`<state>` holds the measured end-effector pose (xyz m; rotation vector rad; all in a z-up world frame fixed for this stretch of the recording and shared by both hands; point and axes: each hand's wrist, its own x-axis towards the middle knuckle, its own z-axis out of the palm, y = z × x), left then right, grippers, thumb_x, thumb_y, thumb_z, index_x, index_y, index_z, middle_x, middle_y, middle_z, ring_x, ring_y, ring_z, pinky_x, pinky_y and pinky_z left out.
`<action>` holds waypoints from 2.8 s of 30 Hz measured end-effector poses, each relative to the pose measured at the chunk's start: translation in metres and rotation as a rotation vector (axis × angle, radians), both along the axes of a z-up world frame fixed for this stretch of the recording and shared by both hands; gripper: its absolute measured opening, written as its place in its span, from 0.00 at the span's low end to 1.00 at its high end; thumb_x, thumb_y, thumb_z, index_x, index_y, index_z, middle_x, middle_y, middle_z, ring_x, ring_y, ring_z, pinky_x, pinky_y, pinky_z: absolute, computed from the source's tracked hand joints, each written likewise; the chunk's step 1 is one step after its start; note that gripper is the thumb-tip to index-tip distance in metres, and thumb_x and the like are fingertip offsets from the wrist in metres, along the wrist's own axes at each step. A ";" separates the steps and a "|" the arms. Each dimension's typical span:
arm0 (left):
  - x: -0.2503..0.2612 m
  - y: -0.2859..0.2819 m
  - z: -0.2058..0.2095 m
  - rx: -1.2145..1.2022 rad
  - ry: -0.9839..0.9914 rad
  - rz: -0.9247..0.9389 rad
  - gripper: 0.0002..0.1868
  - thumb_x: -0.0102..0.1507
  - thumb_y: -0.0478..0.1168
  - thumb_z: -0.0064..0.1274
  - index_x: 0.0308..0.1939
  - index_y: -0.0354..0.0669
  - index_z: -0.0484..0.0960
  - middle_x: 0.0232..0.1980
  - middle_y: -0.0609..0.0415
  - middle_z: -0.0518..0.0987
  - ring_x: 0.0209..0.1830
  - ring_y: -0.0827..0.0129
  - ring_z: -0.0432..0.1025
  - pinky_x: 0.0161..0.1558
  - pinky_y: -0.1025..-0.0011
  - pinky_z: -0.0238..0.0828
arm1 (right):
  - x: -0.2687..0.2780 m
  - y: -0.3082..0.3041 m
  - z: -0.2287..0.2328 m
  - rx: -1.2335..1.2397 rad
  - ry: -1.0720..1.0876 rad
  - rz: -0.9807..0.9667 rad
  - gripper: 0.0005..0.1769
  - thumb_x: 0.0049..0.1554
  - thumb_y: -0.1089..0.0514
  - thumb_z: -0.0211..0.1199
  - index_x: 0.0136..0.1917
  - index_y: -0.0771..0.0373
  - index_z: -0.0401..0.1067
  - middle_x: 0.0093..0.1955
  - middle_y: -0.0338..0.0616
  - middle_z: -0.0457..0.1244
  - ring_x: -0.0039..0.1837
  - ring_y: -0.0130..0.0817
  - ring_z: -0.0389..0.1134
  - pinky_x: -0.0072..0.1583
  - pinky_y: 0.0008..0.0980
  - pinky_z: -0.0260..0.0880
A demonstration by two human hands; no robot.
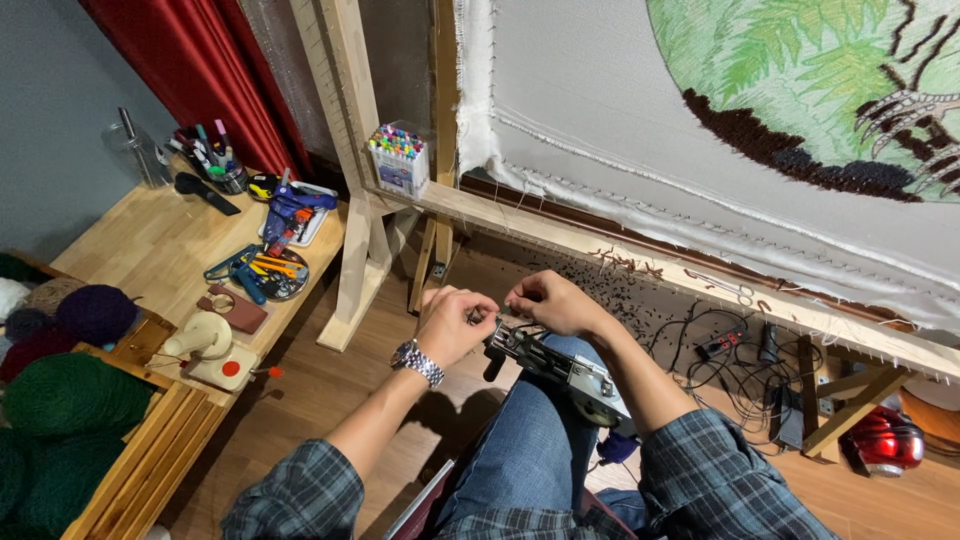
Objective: The person selects a ball of green yarn, threads it through a tufting gun, and uses the tool to apply the yarn to a canvas design on a wooden frame.
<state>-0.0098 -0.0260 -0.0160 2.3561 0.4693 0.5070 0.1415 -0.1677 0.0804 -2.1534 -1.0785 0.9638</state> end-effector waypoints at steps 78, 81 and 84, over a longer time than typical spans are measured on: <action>-0.050 0.020 -0.056 -0.546 -0.020 0.029 0.11 0.63 0.41 0.61 0.49 0.49 0.90 0.47 0.50 0.89 0.58 0.63 0.79 0.64 0.60 0.72 | -0.024 0.035 -0.076 0.054 -0.236 -0.006 0.14 0.54 0.56 0.67 0.54 0.60 0.83 0.48 0.54 0.74 0.56 0.55 0.76 0.54 0.47 0.76; -0.063 0.016 -0.044 -0.511 0.038 0.058 0.10 0.63 0.43 0.61 0.48 0.53 0.91 0.47 0.53 0.89 0.58 0.63 0.80 0.62 0.62 0.72 | -0.020 0.036 -0.076 0.046 -0.236 -0.004 0.17 0.54 0.56 0.68 0.56 0.62 0.81 0.49 0.56 0.74 0.56 0.55 0.75 0.55 0.47 0.76; -0.072 0.018 -0.047 -0.471 0.074 0.078 0.09 0.63 0.44 0.62 0.46 0.56 0.92 0.46 0.54 0.90 0.56 0.63 0.81 0.59 0.64 0.75 | -0.018 0.034 -0.079 0.049 -0.231 -0.008 0.17 0.54 0.56 0.69 0.56 0.63 0.81 0.49 0.56 0.74 0.56 0.55 0.76 0.54 0.46 0.77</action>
